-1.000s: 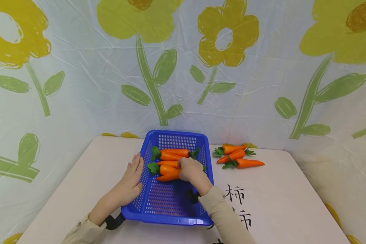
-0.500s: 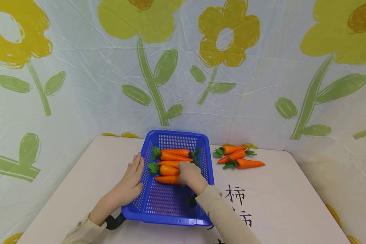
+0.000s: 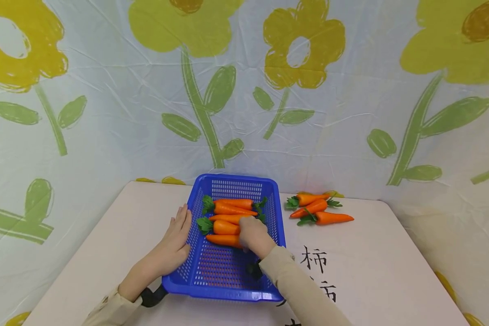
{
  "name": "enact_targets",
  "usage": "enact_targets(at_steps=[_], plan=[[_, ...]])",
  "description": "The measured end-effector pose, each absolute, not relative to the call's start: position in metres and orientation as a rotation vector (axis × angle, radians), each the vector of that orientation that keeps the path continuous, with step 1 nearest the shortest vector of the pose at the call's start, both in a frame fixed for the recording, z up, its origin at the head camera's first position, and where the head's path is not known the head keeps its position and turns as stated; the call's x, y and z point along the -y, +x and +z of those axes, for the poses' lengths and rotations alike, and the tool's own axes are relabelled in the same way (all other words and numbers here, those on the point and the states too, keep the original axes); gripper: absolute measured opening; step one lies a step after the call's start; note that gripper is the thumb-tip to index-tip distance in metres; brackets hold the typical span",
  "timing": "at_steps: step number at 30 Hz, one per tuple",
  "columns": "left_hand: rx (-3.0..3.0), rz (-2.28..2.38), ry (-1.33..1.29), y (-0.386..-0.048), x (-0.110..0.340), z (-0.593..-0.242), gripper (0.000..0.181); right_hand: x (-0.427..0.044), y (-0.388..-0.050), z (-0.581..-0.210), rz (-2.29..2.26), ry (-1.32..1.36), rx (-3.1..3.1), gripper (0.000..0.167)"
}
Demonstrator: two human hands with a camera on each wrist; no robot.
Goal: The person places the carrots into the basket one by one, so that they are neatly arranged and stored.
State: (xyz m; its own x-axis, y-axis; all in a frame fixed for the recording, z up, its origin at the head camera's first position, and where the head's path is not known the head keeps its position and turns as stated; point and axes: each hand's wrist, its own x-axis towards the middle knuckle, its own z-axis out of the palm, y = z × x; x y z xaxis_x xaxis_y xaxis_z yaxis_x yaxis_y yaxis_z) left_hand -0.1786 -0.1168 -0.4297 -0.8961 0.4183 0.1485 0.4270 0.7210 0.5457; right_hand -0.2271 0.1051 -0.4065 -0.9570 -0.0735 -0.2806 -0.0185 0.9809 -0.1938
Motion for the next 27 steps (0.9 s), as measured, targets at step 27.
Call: enact_targets(at_steps=[27], plan=[[2.886,-0.95,-0.707,-0.178,0.117,-0.428,0.079,-0.12,-0.233,-0.385,-0.476,-0.177,-2.85,0.033]])
